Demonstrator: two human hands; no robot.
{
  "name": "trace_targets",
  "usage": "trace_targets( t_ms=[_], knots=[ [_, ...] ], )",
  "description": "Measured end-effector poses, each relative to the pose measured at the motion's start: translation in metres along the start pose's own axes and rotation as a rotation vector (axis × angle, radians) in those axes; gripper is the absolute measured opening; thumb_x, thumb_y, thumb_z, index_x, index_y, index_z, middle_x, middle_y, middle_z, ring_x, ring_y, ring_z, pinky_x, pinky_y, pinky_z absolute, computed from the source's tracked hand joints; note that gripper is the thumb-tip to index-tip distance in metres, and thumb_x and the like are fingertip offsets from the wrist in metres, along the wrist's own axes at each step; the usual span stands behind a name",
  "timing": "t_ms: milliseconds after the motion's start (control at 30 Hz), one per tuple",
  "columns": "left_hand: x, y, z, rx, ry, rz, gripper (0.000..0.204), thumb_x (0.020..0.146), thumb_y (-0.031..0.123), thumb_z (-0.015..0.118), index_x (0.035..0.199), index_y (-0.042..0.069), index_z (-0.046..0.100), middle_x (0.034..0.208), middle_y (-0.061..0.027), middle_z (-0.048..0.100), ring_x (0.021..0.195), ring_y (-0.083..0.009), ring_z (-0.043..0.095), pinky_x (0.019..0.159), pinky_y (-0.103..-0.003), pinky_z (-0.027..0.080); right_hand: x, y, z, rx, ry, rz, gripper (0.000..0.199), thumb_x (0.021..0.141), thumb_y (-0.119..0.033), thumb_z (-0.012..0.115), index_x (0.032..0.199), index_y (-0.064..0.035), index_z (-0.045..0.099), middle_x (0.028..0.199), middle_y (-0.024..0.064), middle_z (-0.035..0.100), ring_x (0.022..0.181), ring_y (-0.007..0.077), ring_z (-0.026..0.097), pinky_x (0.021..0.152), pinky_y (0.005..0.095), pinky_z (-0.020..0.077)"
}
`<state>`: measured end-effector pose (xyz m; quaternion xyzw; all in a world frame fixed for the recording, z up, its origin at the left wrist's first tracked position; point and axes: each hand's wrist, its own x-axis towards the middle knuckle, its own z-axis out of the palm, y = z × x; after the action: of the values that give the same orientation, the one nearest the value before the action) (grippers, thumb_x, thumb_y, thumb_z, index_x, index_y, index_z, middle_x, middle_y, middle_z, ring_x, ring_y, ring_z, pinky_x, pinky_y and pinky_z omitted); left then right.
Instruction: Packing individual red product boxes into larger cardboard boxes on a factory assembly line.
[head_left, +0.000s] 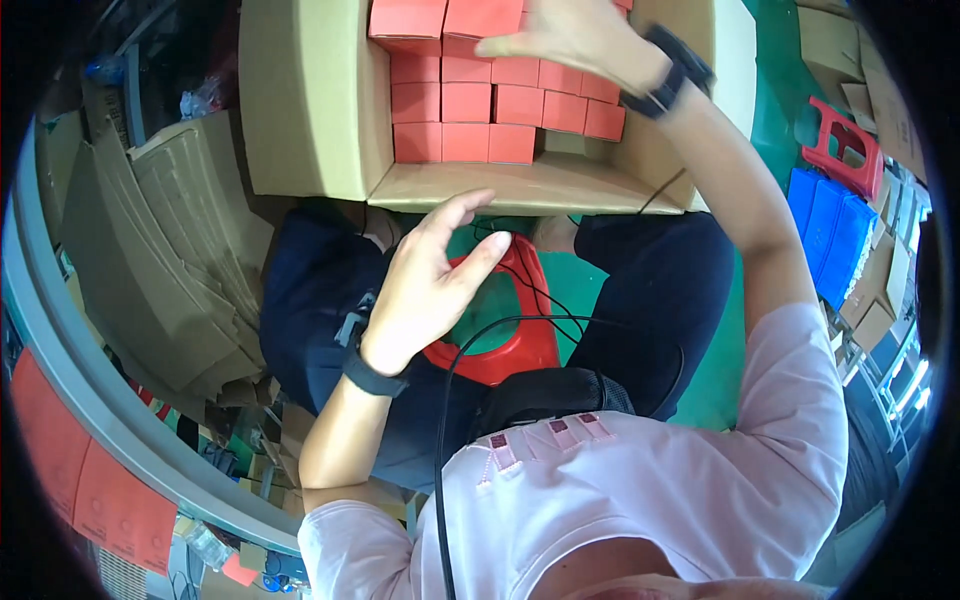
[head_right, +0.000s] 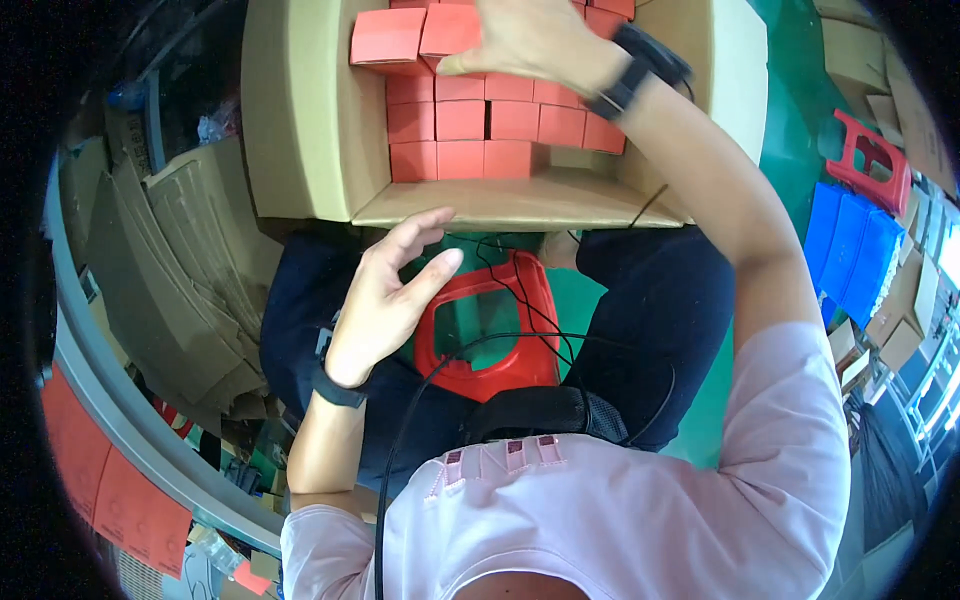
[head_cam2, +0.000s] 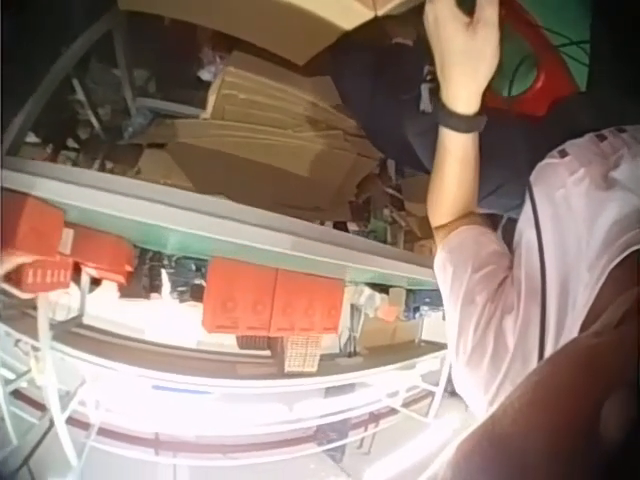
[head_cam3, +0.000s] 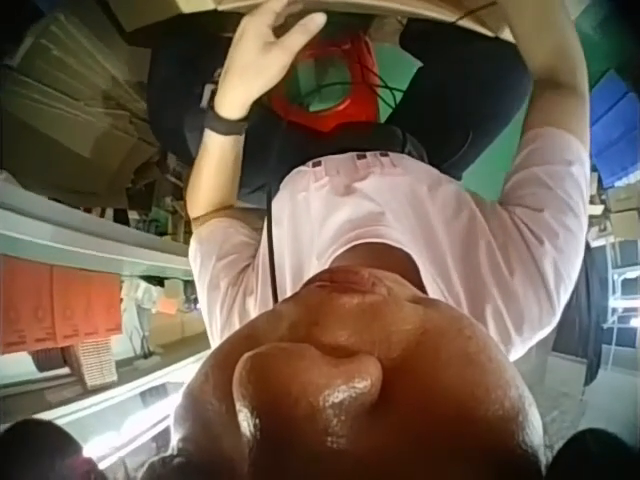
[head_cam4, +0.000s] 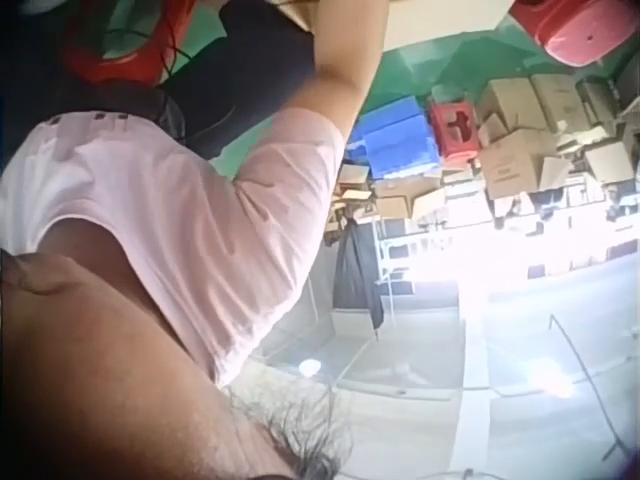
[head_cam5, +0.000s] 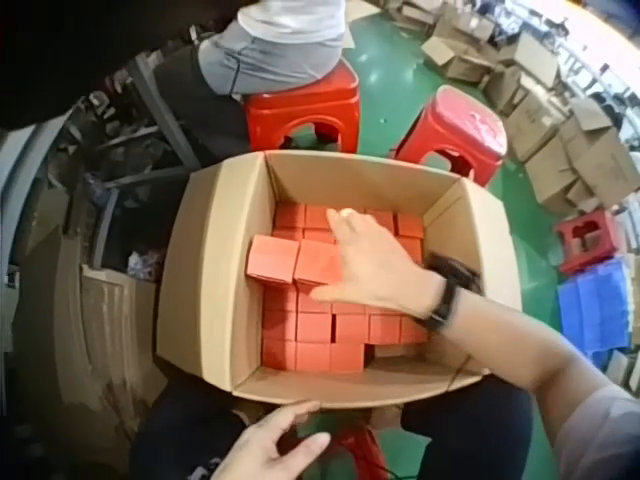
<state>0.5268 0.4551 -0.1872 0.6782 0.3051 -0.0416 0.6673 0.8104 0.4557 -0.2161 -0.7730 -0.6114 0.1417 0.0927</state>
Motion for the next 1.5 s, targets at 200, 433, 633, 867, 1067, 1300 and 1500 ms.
trace_targets(
  t_ms=[200,433,633,867,1067,1300,1500],
  knots=[
    [-0.011,0.006,0.001,0.071,-0.058,0.096,0.044,0.088,0.021,0.066,0.124,-0.001,0.056,0.122,-0.0218,0.060,0.119,-0.0337,0.056,0.100,-0.037,0.043,0.008,0.031,0.028,-0.020,-0.202,0.210,0.074,0.064,-0.035,0.077,0.116,0.0118,0.051,0.113,0.0304,0.058,0.097,0.0396,0.062,0.084,0.0444,0.0514],
    [-0.028,-0.016,-0.012,-0.022,0.064,-0.118,0.044,0.088,0.022,0.067,0.126,0.002,0.056,0.117,-0.0191,0.064,0.112,-0.0281,0.060,0.095,-0.036,0.045,-0.127,0.069,-0.019,0.113,-0.350,-0.057,0.077,0.067,-0.029,0.073,0.132,0.0022,0.047,0.112,0.0235,0.062,0.100,0.0364,0.062,0.091,0.0370,0.0490],
    [-0.019,-0.016,-0.001,-0.025,0.006,-0.025,0.044,0.087,0.022,0.068,0.125,0.002,0.057,0.114,-0.0197,0.065,0.112,-0.0296,0.059,0.097,-0.037,0.044,-0.138,0.108,0.018,0.299,-0.493,0.286,0.081,0.067,-0.026,0.075,0.134,0.0056,0.044,0.113,0.0234,0.063,0.101,0.0326,0.062,0.095,0.0341,0.0470],
    [-0.018,-0.024,0.002,-0.034,0.008,-0.085,0.044,0.088,0.023,0.068,0.126,0.003,0.057,0.115,-0.0204,0.064,0.111,-0.0299,0.060,0.098,-0.039,0.044,-0.135,0.103,0.045,0.160,-0.570,0.108,0.078,0.069,-0.027,0.073,0.135,0.0027,0.044,0.122,0.0245,0.057,0.109,0.0361,0.058,0.098,0.0384,0.0455],
    [-0.015,-0.026,0.001,-0.021,-0.002,-0.084,0.045,0.088,0.023,0.068,0.126,0.003,0.057,0.116,-0.0202,0.064,0.112,-0.0300,0.060,0.098,-0.039,0.044,-0.161,0.080,0.070,0.094,-0.424,0.010,0.073,0.070,-0.031,0.073,0.130,0.0006,0.045,0.122,0.0244,0.055,0.112,0.0379,0.056,0.098,0.0413,0.0454],
    [-0.012,-0.019,0.003,-0.019,-0.033,-0.059,0.044,0.088,0.021,0.067,0.126,0.002,0.056,0.117,-0.0207,0.063,0.113,-0.0302,0.059,0.098,-0.037,0.044,-0.183,0.069,0.098,0.118,-0.318,0.012,0.071,0.075,-0.034,0.072,0.131,-0.0013,0.044,0.124,0.0243,0.053,0.115,0.0405,0.052,0.099,0.0434,0.0446],
    [-0.008,-0.013,0.009,0.037,-0.056,-0.027,0.043,0.087,0.019,0.068,0.125,0.002,0.057,0.117,-0.0207,0.063,0.113,-0.0304,0.060,0.098,-0.037,0.044,-0.207,0.106,0.136,0.177,-0.314,0.125,0.081,0.080,-0.042,0.070,0.137,0.0045,0.036,0.130,0.0274,0.049,0.119,0.0394,0.050,0.100,0.0437,0.0431]
  ],
)
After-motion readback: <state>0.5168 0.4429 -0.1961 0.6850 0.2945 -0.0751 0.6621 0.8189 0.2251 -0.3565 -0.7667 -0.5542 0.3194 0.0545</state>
